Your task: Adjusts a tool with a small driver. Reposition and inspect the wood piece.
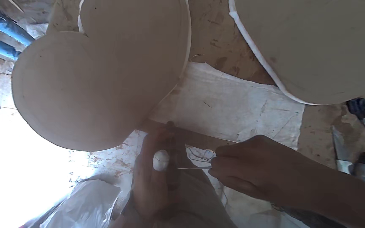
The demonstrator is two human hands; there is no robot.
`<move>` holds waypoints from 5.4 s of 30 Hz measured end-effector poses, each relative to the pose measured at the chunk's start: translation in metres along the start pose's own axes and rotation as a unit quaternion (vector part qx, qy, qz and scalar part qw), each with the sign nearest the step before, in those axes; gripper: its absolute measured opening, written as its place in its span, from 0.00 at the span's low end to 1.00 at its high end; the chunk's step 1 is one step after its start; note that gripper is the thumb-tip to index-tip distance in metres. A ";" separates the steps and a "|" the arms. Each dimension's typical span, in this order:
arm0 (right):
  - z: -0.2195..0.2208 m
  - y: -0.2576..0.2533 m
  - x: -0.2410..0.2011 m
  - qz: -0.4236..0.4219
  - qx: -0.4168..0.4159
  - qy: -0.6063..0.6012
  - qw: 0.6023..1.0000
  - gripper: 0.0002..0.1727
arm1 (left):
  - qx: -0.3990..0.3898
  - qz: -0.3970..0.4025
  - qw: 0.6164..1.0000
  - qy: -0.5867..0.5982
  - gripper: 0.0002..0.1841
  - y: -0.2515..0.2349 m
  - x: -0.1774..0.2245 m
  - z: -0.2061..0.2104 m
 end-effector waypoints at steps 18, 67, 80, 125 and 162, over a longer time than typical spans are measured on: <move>0.094 -0.019 0.108 -0.118 0.230 -0.269 0.928 0.23 | -0.018 -0.096 0.995 0.026 0.42 -0.009 0.002 0.019; 0.133 -0.020 0.117 -0.111 0.270 -0.333 0.897 0.22 | 0.011 -0.097 0.993 -0.058 0.40 -0.004 0.006 0.021; 0.112 0.104 0.146 0.274 0.305 -0.301 0.861 0.13 | 0.067 -0.048 0.981 -0.175 0.31 0.031 0.028 -0.003; 0.123 -0.062 0.118 0.259 0.317 -0.390 0.825 0.16 | 0.195 -0.095 0.976 -0.015 0.24 0.089 0.018 -0.071; 0.098 -0.246 0.058 0.093 0.051 -0.545 0.832 0.14 | 0.349 0.012 0.903 -0.250 0.24 0.023 -0.038 -0.105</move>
Point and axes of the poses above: each hand's wrist, its own y-axis away from the middle knuckle, its own z-axis out of the palm, x = y × z, the point moved 4 cm from there along -y, towards the middle knuckle, and after that the axes turned 2 degrees about y, right-handed, at the moved point
